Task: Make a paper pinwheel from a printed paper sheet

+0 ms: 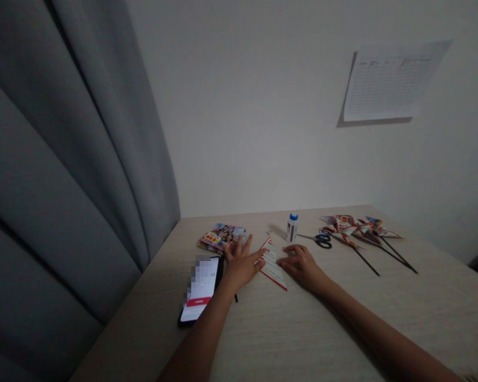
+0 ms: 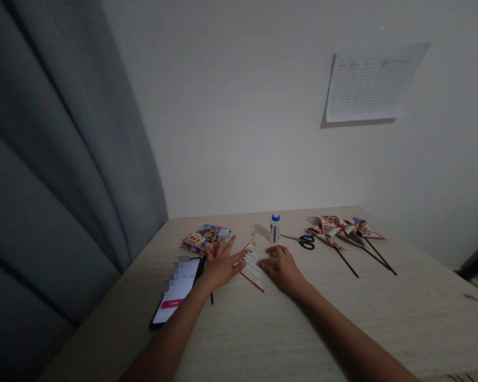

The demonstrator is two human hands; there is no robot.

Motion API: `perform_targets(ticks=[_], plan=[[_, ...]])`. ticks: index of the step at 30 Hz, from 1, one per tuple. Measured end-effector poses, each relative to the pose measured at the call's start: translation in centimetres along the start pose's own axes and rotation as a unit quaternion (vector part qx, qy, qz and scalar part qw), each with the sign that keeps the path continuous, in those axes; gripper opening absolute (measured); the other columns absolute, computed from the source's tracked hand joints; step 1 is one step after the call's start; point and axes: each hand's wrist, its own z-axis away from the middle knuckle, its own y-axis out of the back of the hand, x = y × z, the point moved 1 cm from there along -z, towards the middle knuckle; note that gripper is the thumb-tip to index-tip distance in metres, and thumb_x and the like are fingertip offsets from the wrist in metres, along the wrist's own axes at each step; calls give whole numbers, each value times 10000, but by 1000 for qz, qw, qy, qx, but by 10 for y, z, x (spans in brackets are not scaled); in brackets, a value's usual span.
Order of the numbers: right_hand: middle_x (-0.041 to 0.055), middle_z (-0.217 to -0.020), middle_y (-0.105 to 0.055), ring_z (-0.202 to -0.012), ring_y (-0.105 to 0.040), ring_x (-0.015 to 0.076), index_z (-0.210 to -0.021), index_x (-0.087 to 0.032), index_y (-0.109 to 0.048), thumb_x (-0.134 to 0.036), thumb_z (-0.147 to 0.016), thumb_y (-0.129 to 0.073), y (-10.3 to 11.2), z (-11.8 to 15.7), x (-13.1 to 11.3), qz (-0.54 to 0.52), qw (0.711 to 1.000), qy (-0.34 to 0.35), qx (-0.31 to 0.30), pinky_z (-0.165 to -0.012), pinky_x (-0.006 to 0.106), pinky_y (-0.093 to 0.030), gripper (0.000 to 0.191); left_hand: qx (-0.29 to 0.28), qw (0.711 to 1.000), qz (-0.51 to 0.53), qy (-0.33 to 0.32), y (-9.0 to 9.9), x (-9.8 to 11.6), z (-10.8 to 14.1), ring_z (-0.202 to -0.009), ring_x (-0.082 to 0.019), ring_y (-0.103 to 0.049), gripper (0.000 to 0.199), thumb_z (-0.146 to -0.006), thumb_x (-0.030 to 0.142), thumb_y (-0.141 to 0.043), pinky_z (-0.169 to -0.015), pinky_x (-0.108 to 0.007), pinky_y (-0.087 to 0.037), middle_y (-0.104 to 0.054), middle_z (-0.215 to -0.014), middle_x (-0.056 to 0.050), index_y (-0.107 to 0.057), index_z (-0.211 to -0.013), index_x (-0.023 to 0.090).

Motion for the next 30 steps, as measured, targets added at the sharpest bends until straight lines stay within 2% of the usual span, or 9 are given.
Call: perform_targets(ticks=[4, 9, 11, 15, 18, 25, 30], plan=[[109, -1287, -561, -1258, -428, 302, -1175, -345, -724, -427, -964, -510, -6, -2, 2, 32, 999, -14, 7, -1069, 502, -390, 312, 4, 1000, 3, -7, 1, 0, 0, -1510, -418, 44, 485, -938, 615, -406, -1046, -804, 64, -87, -1671, 60, -424, -1419, 553], [104, -1295, -551, -1265, -426, 296, -1183, -348, -716, -432, -957, -531, -4, 0, 1, 28, 1000, -4, 2, -1075, 513, -381, 304, 15, 1000, 2, -18, -1, -2, 0, -1510, -414, 53, 466, -937, 609, -425, -1046, -797, 81, -88, -1671, 69, -441, -1401, 564], [101, -1300, -550, -1276, -416, 296, -1140, -338, -737, -428, -946, -553, -1, 2, 0, 14, 1000, 6, 6, -1086, 516, -373, 283, 17, 1000, 4, -24, -2, -2, 0, -1512, -411, 47, 452, -926, 612, -454, -1040, -798, 92, -91, -1670, 70, -457, -1378, 584], [100, -1277, -569, -1280, -423, 293, -934, -284, -796, -421, -923, -593, 3, 6, -1, -25, 999, 8, 20, -1100, 494, -375, 246, -2, 999, 21, -44, -2, -1, 5, -1512, -410, 50, 459, -891, 635, -509, -1028, -800, 112, -89, -1669, 75, -464, -1348, 615], [96, -1259, -580, -1268, -440, 286, -889, -281, -802, -423, -915, -606, 2, 7, 1, -35, 999, 0, 23, -1098, 479, -382, 244, -9, 998, 27, -54, -1, 0, 9, -1514, -401, 50, 456, -887, 638, -515, -1027, -795, 125, -89, -1668, 83, -451, -1338, 639], [86, -1255, -592, -1245, -427, 322, -1052, -371, -775, -482, -935, -556, -2, 0, 8, 40, 998, -39, 38, -1046, 550, -390, 272, -27, 999, 22, -39, 3, 2, 12, -1515, -402, 28, 462, -903, 649, -473, -1035, -786, 127, -92, -1667, 76, -431, -1362, 625], [87, -1253, -569, -1235, -422, 322, -1142, -421, -730, -485, -960, -504, -3, -4, 7, 68, 995, -66, 36, -1021, 549, -397, 297, -28, 998, 30, -42, 1, 1, 11, -1516, -395, 31, 463, -893, 635, -503, -1039, -784, 118, -93, -1668, 67, -450, -1353, 621]])
